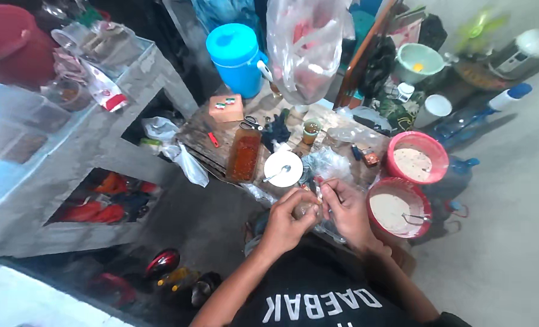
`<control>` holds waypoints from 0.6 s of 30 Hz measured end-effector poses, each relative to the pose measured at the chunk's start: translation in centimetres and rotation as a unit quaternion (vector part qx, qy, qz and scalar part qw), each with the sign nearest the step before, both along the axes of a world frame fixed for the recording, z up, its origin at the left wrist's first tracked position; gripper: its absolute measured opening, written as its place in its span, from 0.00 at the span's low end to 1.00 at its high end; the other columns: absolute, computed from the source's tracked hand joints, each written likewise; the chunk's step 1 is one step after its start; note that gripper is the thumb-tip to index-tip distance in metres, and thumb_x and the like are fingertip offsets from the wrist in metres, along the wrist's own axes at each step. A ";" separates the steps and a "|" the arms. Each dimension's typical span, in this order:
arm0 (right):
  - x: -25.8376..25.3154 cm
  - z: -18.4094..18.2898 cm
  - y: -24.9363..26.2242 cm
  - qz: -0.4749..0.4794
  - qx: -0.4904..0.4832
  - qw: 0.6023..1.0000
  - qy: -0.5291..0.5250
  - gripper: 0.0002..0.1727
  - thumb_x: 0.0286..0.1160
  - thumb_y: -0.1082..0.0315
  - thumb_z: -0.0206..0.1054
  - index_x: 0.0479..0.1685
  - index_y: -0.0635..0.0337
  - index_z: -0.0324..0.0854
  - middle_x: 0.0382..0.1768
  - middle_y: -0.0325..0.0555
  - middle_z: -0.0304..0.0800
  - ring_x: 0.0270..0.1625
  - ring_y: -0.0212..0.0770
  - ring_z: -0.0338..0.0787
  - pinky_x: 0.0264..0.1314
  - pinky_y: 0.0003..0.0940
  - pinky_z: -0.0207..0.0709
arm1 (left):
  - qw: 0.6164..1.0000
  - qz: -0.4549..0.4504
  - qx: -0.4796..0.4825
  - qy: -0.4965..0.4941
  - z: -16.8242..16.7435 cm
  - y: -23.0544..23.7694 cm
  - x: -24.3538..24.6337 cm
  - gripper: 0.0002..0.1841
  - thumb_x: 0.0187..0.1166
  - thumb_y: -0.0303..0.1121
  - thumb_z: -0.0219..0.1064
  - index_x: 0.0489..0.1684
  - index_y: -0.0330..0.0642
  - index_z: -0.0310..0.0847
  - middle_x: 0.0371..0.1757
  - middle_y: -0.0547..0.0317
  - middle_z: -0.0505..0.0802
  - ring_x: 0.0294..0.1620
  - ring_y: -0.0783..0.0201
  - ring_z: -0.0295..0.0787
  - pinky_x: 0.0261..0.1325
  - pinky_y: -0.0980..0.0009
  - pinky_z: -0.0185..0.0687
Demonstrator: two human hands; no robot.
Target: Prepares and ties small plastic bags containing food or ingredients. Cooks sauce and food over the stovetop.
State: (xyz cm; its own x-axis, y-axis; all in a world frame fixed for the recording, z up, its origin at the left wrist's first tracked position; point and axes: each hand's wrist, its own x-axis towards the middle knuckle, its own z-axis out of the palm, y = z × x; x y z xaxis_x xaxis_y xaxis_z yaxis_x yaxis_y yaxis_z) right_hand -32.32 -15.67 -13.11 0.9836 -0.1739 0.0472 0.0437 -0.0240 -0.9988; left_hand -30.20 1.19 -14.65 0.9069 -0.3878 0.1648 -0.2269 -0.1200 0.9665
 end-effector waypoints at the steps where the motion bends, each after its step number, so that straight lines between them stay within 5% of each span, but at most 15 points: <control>1: -0.1 -0.1 0.0 -0.006 0.012 1.000 0.005 0.09 0.88 0.68 0.61 0.46 0.63 0.84 0.21 0.41 0.82 0.17 0.32 0.80 0.20 0.25 0.79 | 1.000 -0.006 0.008 -0.004 0.1 -0.1 0.1 0.07 0.79 0.33 0.72 0.49 0.46 0.91 0.52 0.64 0.93 0.50 0.71 0.90 0.54 0.71 0.90; 6: -1.0 -0.7 0.9 -0.032 0.198 0.980 0.014 0.10 0.89 0.69 0.57 0.44 0.63 0.84 0.20 0.38 0.77 0.19 0.28 0.76 0.25 0.23 0.76 | 0.999 -0.012 0.023 -0.019 0.4 -0.6 0.1 0.06 0.78 0.34 0.73 0.45 0.46 0.91 0.51 0.64 0.91 0.49 0.72 0.89 0.52 0.72 0.89; 8: -1.1 -0.7 1.0 -0.033 0.203 0.979 0.011 0.10 0.89 0.69 0.58 0.44 0.63 0.84 0.20 0.39 0.77 0.19 0.28 0.76 0.25 0.23 0.77 | 1.000 -0.003 0.019 -0.020 0.5 -0.7 0.0 0.05 0.77 0.33 0.72 0.43 0.45 0.91 0.51 0.63 0.90 0.48 0.72 0.88 0.50 0.72 0.89; 10: -1.0 -0.6 0.4 -0.045 0.078 0.996 -0.022 0.09 0.87 0.70 0.62 0.45 0.64 0.86 0.24 0.42 0.85 0.20 0.33 0.82 0.24 0.27 0.82 | 0.999 0.014 0.024 -0.029 0.5 -0.8 -0.1 0.04 0.77 0.32 0.72 0.42 0.45 0.90 0.51 0.63 0.89 0.49 0.71 0.88 0.50 0.72 0.90; 13: -1.7 -0.3 -1.0 -0.078 -0.214 0.960 -0.161 0.06 0.77 0.69 0.74 0.46 0.60 0.90 0.48 0.44 0.91 0.37 0.31 0.92 0.37 0.26 0.92 | 0.997 0.044 0.049 -0.042 0.6 -0.5 -0.3 0.05 0.77 0.33 0.72 0.42 0.45 0.91 0.50 0.63 0.89 0.49 0.72 0.88 0.50 0.73 0.89; 15: -2.4 0.1 -1.4 -0.059 -0.342 0.910 -0.228 0.05 0.75 0.67 0.75 0.43 0.57 0.91 0.48 0.47 0.93 0.48 0.33 0.93 0.49 0.26 0.90 | 0.994 0.057 0.077 -0.049 0.7 -0.3 -0.4 0.05 0.77 0.34 0.71 0.42 0.46 0.91 0.49 0.64 0.89 0.48 0.73 0.87 0.49 0.73 0.89; 18: -2.4 -0.2 -1.3 -0.006 -0.430 0.869 -0.245 0.07 0.79 0.67 0.72 0.46 0.58 0.93 0.45 0.47 0.96 0.47 0.36 0.95 0.47 0.28 0.90 | 0.982 0.074 0.151 -0.089 0.8 -0.2 -0.6 0.07 0.77 0.38 0.70 0.43 0.49 0.91 0.49 0.66 0.90 0.49 0.71 0.87 0.49 0.68 0.89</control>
State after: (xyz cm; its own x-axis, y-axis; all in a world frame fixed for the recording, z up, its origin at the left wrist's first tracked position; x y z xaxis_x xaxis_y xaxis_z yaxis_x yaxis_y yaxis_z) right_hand -34.76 -16.98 -13.28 0.8075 0.1227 0.5769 0.4524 -0.7564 -0.4724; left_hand -30.83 0.99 -13.83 0.9242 -0.3097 0.2234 -0.3475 -0.4397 0.8282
